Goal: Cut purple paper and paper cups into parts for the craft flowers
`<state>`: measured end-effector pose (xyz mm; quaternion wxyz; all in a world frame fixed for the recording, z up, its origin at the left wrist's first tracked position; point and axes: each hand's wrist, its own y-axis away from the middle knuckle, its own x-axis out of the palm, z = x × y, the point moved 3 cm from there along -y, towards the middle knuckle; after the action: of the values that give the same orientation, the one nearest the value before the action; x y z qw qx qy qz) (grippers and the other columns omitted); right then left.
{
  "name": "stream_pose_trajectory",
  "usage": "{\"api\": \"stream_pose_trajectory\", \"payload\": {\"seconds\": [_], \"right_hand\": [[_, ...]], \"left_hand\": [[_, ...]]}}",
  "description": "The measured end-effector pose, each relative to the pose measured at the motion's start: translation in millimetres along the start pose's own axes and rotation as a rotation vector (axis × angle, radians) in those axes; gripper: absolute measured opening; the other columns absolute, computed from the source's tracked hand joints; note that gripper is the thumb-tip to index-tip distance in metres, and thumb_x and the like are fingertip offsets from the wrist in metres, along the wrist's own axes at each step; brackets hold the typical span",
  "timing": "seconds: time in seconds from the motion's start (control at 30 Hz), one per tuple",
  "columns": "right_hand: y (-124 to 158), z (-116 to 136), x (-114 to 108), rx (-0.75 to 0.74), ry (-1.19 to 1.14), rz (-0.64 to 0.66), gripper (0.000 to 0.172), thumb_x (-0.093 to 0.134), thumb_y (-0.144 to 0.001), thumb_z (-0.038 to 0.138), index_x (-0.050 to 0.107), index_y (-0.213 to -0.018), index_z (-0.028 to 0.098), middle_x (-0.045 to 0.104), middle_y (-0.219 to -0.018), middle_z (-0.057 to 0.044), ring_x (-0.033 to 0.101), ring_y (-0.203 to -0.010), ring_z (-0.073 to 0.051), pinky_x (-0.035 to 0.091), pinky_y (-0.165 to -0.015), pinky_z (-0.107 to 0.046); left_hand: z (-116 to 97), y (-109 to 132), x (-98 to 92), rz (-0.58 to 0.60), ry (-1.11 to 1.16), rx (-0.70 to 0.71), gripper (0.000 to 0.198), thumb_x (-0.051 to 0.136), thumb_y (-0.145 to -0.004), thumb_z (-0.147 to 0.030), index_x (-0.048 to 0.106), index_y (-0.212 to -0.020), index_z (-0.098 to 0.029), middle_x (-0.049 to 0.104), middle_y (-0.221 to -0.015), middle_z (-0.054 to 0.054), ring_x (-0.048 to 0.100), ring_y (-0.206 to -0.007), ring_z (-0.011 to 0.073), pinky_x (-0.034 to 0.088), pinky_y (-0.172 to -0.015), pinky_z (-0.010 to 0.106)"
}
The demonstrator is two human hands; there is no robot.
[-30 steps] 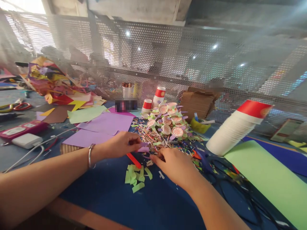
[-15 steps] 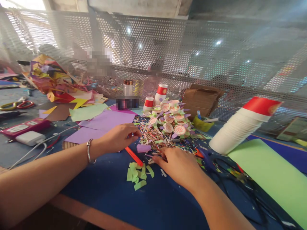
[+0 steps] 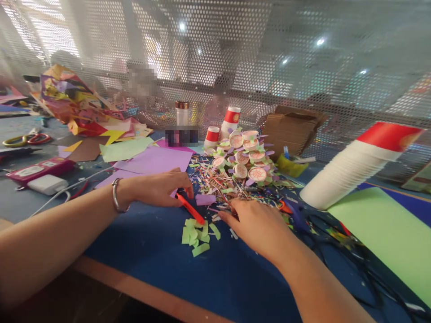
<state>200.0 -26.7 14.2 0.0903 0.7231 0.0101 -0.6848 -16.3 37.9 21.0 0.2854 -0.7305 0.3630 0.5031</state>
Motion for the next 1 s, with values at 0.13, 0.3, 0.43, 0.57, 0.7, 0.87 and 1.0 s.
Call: {"api": "stream_pose_trajectory", "payload": {"seconds": [0.13, 0.3, 0.43, 0.57, 0.7, 0.87, 1.0], "right_hand": [[1.7, 1.0, -0.3, 0.012, 0.03, 0.008, 0.037, 0.045, -0.098, 0.052, 0.066, -0.089, 0.023, 0.077, -0.09, -0.009, 0.073, -0.088, -0.034, 0.042, -0.061, -0.036], [1.8, -0.5, 2.1, 0.003, 0.016, -0.001, 0.036, 0.044, -0.099, 0.051, 0.068, -0.101, 0.024, 0.077, -0.097, -0.011, 0.072, -0.095, -0.036, 0.046, -0.067, -0.039], [0.5, -0.8, 3.1, 0.009, -0.009, 0.011, 0.035, 0.045, -0.098, 0.05, 0.069, -0.103, 0.025, 0.078, -0.098, -0.01, 0.072, -0.096, -0.035, 0.047, -0.07, -0.04], [0.3, 2.4, -0.1, 0.015, 0.001, 0.004, 0.034, 0.044, -0.098, 0.048, 0.069, -0.098, 0.026, 0.078, -0.095, -0.008, 0.073, -0.094, -0.034, 0.047, -0.068, -0.038], [0.4, 3.7, -0.8, 0.01, 0.02, -0.001, 0.035, 0.044, -0.099, 0.048, 0.067, -0.091, 0.024, 0.077, -0.09, -0.008, 0.073, -0.09, -0.033, 0.044, -0.064, -0.036], [0.4, 2.5, 0.4, -0.006, 0.009, -0.005, 0.034, 0.044, -0.099, 0.047, 0.065, -0.088, 0.024, 0.077, -0.088, -0.007, 0.073, -0.088, -0.031, 0.043, -0.062, -0.034], [0.4, 2.9, -0.3, 0.002, 0.017, -0.002, 0.034, 0.045, -0.098, 0.049, 0.066, -0.088, 0.023, 0.077, -0.087, -0.008, 0.073, -0.086, -0.031, 0.041, -0.06, -0.034]], "left_hand": [[-0.6, -1.2, 2.8, 0.026, 0.015, 0.035, 0.016, 0.062, -0.082, -0.015, 0.07, -0.096, -0.019, 0.068, -0.098, 0.006, 0.054, -0.096, 0.0227, 0.037, -0.088, 0.032], [-1.9, -2.1, -6.8, -0.03, 0.116, 0.104, 0.01, 0.063, -0.085, -0.017, 0.07, -0.091, -0.02, 0.07, -0.093, 0.004, 0.056, -0.093, 0.0209, 0.038, -0.085, 0.029], [4.5, -6.5, -14.4, -0.25, 0.207, 0.045, 0.008, 0.065, -0.086, -0.025, 0.069, -0.091, -0.021, 0.07, -0.091, 0.003, 0.059, -0.084, 0.0175, 0.04, -0.074, 0.025], [23.7, -12.9, -6.2, -0.364, 0.103, -0.203, 0.01, 0.063, -0.084, -0.022, 0.067, -0.092, -0.019, 0.07, -0.086, 0.002, 0.059, -0.075, 0.0149, 0.039, -0.065, 0.024], [32.8, -15.7, 3.5, -0.383, 0.029, -0.326, 0.006, 0.062, -0.079, -0.02, 0.064, -0.084, -0.017, 0.067, -0.077, 0.003, 0.056, -0.068, 0.0151, 0.035, -0.06, 0.026], [25.7, -15.4, 9.3, -0.321, -0.016, -0.366, 0.007, 0.061, -0.077, -0.025, 0.061, -0.078, -0.018, 0.065, -0.072, 0.003, 0.053, -0.063, 0.015, 0.03, -0.055, 0.026], [23.6, -16.3, 10.6, -0.263, 0.002, -0.342, 0.015, 0.059, -0.082, -0.031, 0.062, -0.074, -0.018, 0.065, -0.068, 0.002, 0.053, -0.059, 0.0131, 0.03, -0.055, 0.025]]}}
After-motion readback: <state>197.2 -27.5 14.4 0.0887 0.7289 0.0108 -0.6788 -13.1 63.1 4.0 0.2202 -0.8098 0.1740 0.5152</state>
